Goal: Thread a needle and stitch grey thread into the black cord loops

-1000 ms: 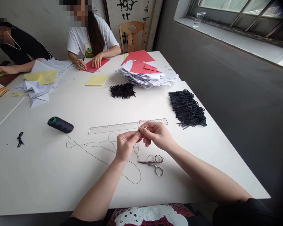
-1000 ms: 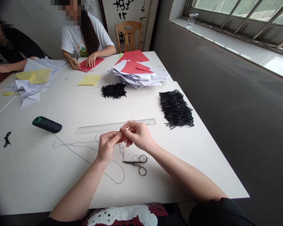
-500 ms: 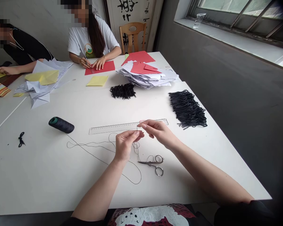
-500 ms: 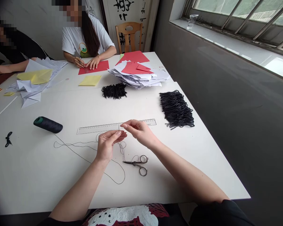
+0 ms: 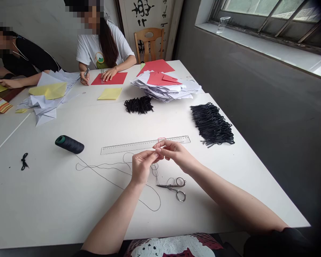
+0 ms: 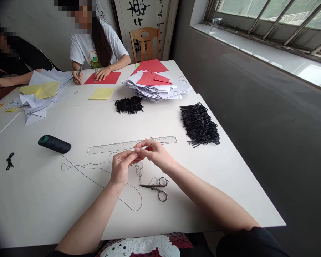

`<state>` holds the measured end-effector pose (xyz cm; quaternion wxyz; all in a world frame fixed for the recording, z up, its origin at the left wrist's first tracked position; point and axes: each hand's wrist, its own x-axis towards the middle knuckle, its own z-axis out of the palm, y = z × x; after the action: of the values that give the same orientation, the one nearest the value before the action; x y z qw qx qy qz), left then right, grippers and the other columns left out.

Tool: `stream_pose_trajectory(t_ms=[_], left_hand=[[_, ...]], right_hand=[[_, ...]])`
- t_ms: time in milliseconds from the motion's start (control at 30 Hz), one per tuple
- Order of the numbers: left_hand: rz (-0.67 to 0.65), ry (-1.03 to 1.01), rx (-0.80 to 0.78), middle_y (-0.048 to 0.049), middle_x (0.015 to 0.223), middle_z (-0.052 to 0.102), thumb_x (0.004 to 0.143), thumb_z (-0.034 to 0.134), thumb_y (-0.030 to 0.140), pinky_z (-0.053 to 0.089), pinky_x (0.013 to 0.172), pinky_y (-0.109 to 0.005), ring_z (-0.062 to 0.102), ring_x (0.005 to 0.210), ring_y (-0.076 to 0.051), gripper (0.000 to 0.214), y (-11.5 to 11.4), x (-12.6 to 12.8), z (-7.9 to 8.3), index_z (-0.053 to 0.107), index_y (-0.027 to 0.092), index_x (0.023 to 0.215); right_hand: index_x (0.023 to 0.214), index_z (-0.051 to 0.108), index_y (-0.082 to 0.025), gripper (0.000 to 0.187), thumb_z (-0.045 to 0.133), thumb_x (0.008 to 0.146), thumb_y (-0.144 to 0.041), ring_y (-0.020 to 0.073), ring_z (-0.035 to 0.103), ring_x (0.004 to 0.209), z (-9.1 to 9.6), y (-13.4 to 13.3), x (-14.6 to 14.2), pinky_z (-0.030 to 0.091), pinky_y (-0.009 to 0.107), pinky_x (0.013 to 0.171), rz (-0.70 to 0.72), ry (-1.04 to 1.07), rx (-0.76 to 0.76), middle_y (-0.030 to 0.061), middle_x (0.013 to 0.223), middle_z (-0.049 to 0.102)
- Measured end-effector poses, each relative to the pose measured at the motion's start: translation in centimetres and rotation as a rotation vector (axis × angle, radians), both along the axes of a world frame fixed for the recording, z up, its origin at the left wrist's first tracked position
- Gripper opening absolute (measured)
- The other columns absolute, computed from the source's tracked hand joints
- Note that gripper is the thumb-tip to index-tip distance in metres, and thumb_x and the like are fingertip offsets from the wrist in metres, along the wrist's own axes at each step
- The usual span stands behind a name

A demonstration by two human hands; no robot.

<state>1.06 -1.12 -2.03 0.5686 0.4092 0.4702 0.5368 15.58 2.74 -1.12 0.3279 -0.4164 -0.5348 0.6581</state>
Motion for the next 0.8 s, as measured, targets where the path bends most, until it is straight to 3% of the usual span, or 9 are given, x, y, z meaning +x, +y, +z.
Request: stream_pose_trajectory(t_ms=[467,667,800], left_hand=[[-0.066,-0.057,-0.084,-0.0080,0.075,0.073,0.075,0.073,0.036,0.055,0.077,-0.034,0.070,0.077,-0.021,0.020,0.1,-0.1,-0.1,0.076,0.016,0.076],[-0.233,-0.089,-0.251,-0.0119,0.083,0.074,0.070,0.077,0.038,0.054,0.076,-0.033,0.071,0.078,-0.023,0.026,0.2,-0.7,0.1,0.076,0.014,0.079],[-0.382,-0.055,-0.283,-0.0106,0.082,0.074,0.072,0.076,0.038,0.055,0.071,-0.028,0.070,0.076,-0.020,0.025,0.2,-1.2,0.6,0.076,0.014,0.078]], right_hand=[[0.078,0.059,-0.014,0.034,0.066,0.079,-0.047,0.0083,0.047,0.064,0.5,0.0,0.3,0.034,0.023,0.057,-0.017,0.017,0.028,0.0008,0.073,0.054],[0.079,0.047,-0.017,0.037,0.068,0.077,-0.047,0.0045,0.047,0.051,3.0,1.5,2.7,0.027,0.021,0.044,-0.203,0.169,0.050,0.0055,0.092,0.064],[0.077,0.046,-0.018,0.036,0.072,0.075,-0.042,0.0036,0.046,0.047,5.2,2.4,5.7,0.027,0.021,0.041,-0.408,0.190,0.157,0.0046,0.090,0.065]])
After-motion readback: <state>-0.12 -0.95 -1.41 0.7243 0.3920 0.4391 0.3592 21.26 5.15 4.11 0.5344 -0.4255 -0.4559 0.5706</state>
